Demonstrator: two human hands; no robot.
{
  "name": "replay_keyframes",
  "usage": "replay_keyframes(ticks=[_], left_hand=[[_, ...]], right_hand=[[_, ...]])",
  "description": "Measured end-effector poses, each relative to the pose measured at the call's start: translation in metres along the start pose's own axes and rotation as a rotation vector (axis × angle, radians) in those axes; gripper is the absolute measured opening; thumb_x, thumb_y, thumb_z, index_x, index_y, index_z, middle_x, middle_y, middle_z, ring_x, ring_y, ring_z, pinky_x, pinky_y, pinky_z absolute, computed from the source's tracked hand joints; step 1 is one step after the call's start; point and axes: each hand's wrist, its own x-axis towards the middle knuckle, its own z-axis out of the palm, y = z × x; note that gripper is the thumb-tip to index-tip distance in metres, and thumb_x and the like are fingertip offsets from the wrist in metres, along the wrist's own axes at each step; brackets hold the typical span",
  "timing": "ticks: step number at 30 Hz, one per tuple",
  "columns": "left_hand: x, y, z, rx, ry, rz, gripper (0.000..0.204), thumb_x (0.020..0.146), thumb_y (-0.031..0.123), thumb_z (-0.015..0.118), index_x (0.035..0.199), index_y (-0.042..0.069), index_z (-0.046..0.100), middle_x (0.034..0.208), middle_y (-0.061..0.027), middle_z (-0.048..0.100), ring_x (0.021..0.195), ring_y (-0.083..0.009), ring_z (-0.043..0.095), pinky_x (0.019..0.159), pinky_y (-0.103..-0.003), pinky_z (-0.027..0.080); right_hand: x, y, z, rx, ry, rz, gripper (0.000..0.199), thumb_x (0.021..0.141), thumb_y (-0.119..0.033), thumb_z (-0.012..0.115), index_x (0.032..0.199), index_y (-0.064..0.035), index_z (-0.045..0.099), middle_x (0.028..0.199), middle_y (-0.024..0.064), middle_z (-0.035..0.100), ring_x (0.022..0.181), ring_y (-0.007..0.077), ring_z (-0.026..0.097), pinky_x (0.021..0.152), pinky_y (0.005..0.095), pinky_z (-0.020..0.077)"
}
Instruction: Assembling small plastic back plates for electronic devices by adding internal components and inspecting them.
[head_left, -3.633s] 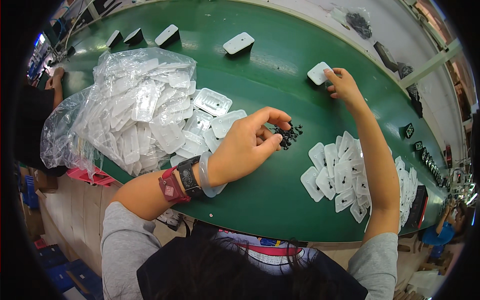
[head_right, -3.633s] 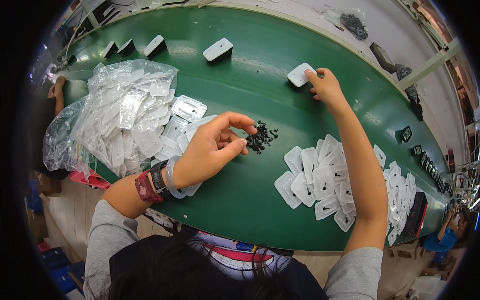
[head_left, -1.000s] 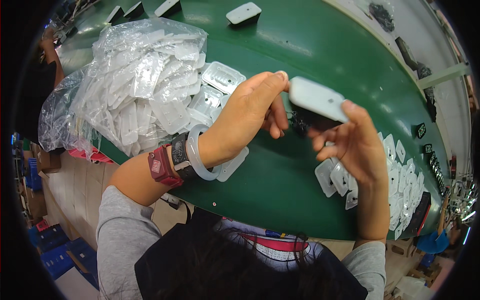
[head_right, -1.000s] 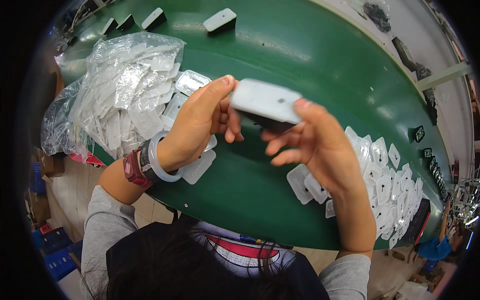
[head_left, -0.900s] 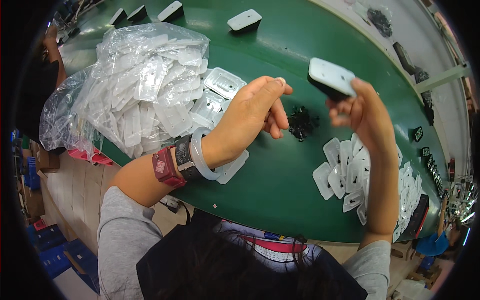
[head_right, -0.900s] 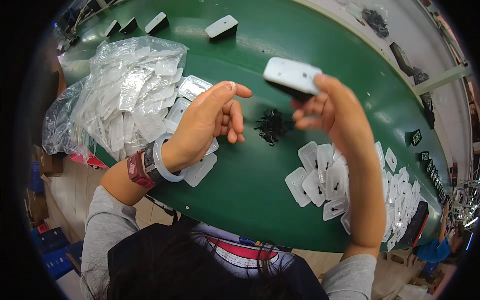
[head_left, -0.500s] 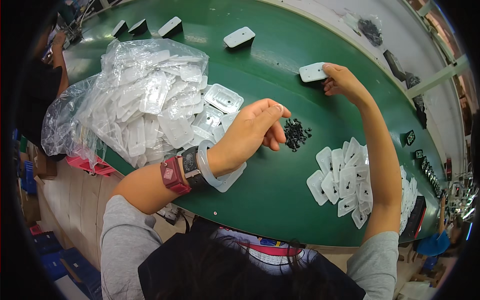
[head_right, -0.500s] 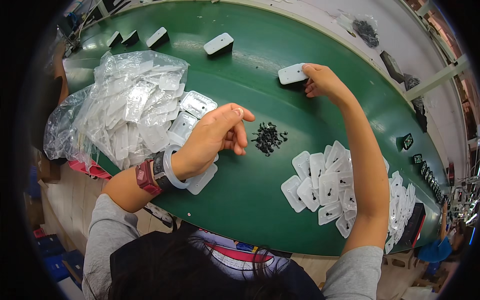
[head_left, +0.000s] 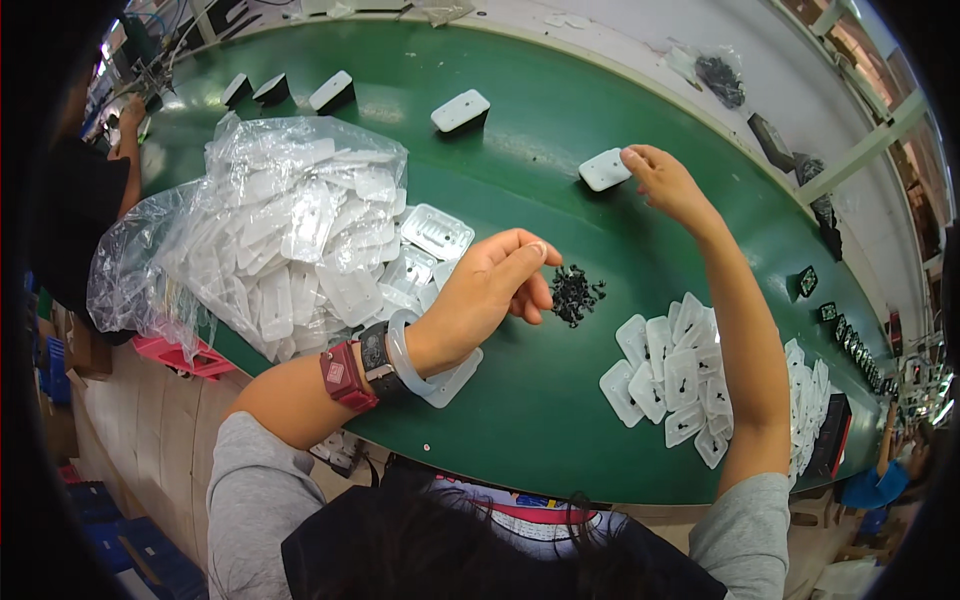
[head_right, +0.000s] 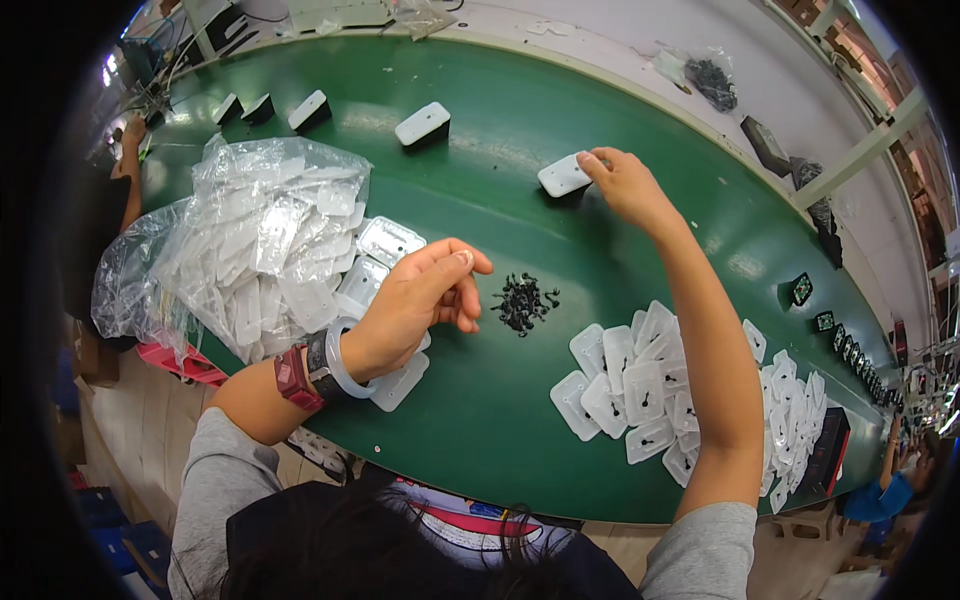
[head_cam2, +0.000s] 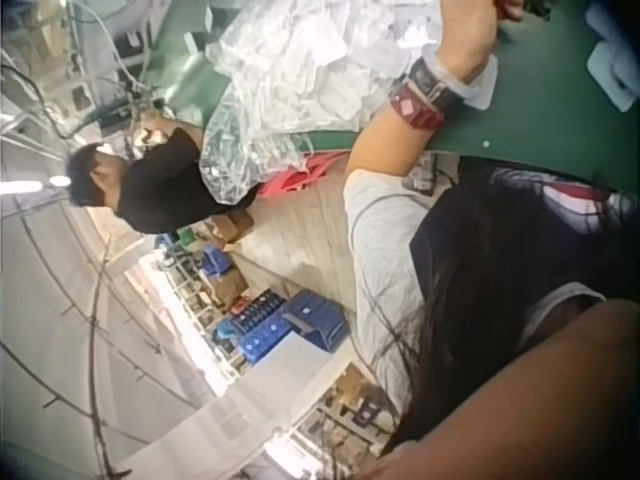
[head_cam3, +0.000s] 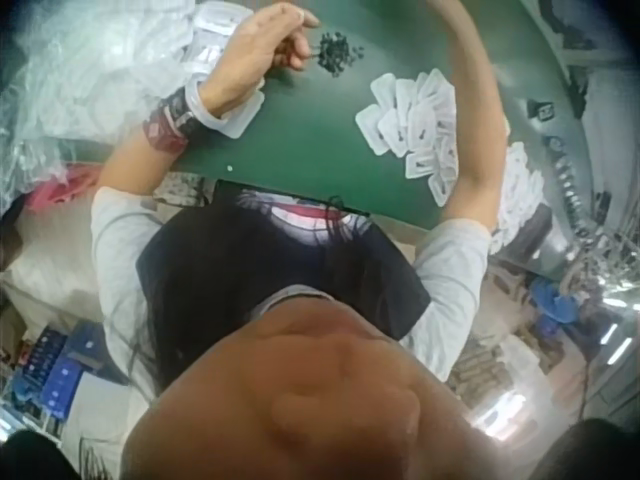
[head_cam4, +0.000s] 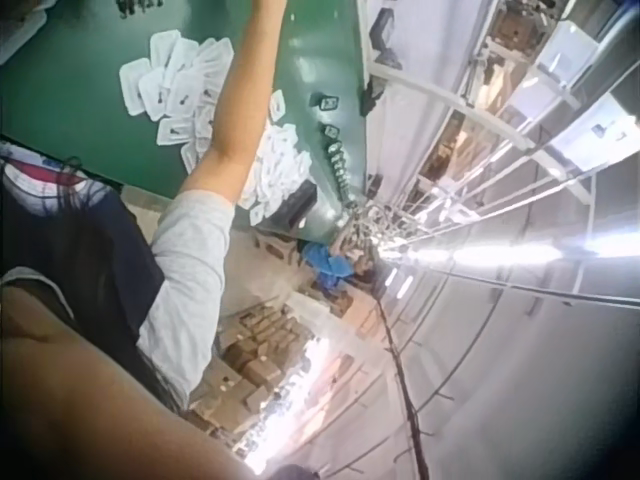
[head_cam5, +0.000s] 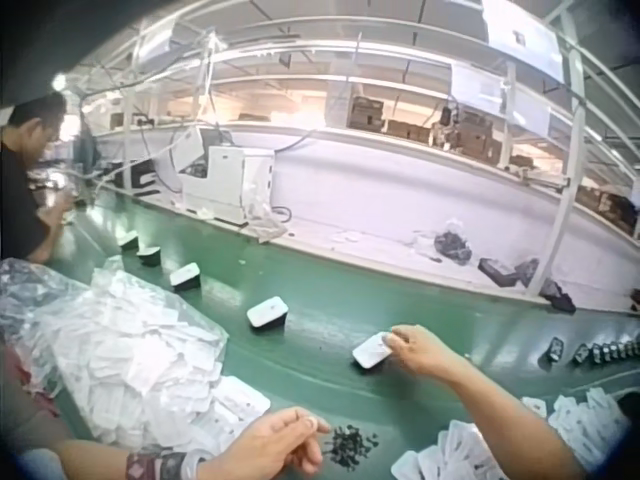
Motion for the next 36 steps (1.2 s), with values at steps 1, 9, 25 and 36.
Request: replay_keyframes(ticks=[1, 9, 25, 36], left_hand=[[0.0, 0.0, 0.0, 0.002, -0.004, 0.005, 0.023, 0.098, 0.022, 0.044, 0.103, 0.003, 0.056, 0.069, -0.0055, 0.058, 0.058, -0.0113, 0.053, 0.059, -0.021, 0.046], [0.0, -0.002, 0.0, 0.032, 0.01, 0.007, 0.018, 0.097, 0.017, 0.046, 0.102, 0.003, 0.056, 0.07, -0.0052, 0.057, 0.059, -0.0104, 0.053, 0.059, -0.021, 0.046], [-0.001, -0.006, 0.006, 0.124, 0.103, 0.193, 0.045, 0.096, 0.015, 0.052, 0.137, 0.004, 0.035, 0.114, -0.0171, 0.054, 0.092, -0.0172, 0.06, 0.074, -0.026, 0.052], [-0.004, 0.002, 0.007, 0.066, -0.157, 0.137, 0.068, 0.094, 0.012, 0.056, 0.149, 0.01, 0.016, 0.13, -0.018, 0.044, 0.105, -0.022, 0.056, 0.085, -0.032, 0.053]], right_hand=[[-0.008, -0.002, 0.0, -0.001, 0.007, -0.003, 0.036, 0.096, -0.029, 0.05, 0.116, -0.0015, 0.062, 0.099, 0.0133, 0.062, 0.082, 0.0207, 0.058, 0.076, 0.033, 0.0508], [-0.027, 0.014, 0.001, -0.263, 0.155, -0.401, 0.057, 0.082, -0.009, 0.062, 0.136, -0.0065, 0.044, 0.131, 0.0129, 0.049, 0.099, 0.0285, 0.058, 0.089, 0.0366, 0.0481], [-0.078, -0.051, 0.029, -0.192, 0.134, -0.544, 0.05, 0.07, -0.002, 0.069, 0.117, -0.0049, 0.053, 0.107, 0.0115, 0.055, 0.087, 0.0296, 0.06, 0.078, 0.0377, 0.0493], [-0.163, -0.078, 0.048, 0.111, 0.127, -0.44, 0.053, 0.068, 0.003, 0.069, 0.119, -0.0035, 0.055, 0.11, 0.0089, 0.058, 0.096, 0.0227, 0.058, 0.078, 0.0301, 0.051]])
